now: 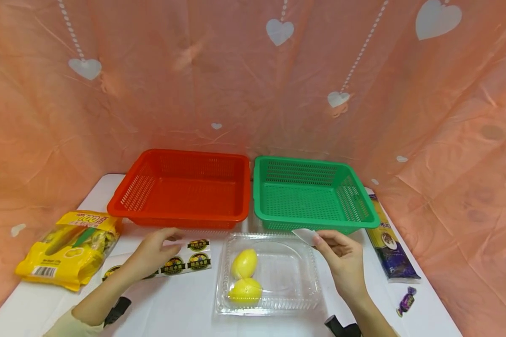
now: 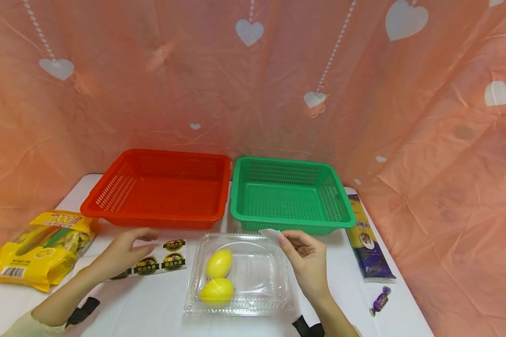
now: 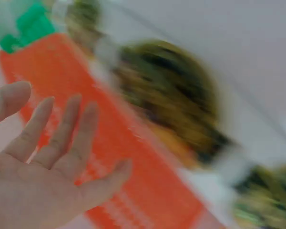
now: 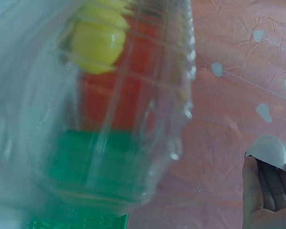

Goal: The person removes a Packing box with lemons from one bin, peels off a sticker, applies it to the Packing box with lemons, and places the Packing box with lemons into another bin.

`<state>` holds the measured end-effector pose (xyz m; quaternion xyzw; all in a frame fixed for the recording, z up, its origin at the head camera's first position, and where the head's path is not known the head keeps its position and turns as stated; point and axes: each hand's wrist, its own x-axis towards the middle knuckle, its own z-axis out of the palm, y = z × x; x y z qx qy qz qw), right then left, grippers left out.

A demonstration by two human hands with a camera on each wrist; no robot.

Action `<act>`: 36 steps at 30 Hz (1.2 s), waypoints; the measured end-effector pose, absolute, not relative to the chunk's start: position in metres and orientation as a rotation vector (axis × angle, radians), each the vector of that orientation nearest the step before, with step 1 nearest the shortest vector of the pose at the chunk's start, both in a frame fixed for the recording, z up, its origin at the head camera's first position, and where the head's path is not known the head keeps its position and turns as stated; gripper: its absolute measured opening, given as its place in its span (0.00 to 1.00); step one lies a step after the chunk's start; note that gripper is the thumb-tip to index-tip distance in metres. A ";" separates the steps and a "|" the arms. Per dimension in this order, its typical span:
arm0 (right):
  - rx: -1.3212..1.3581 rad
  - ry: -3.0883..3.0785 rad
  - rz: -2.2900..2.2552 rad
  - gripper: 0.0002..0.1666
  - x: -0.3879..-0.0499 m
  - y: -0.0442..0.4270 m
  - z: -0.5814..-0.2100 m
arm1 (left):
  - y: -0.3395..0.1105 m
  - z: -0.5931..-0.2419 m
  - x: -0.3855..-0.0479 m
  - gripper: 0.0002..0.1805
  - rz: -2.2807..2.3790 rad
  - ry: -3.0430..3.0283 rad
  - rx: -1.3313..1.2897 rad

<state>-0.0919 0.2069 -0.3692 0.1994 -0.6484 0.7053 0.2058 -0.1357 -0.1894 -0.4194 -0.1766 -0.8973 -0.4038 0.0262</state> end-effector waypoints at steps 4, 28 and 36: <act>0.523 -1.846 1.947 0.15 -0.091 0.205 -0.370 | -0.154 -0.402 -0.128 0.10 -1.399 -2.640 -0.661; 0.705 -1.985 1.848 0.12 -0.090 0.199 -0.378 | -0.014 -0.374 -0.098 0.21 -2.449 -2.120 -0.986; 0.858 -2.135 1.569 0.19 -0.089 0.194 -0.382 | -0.011 -0.377 -0.096 0.20 -2.654 -2.079 -0.759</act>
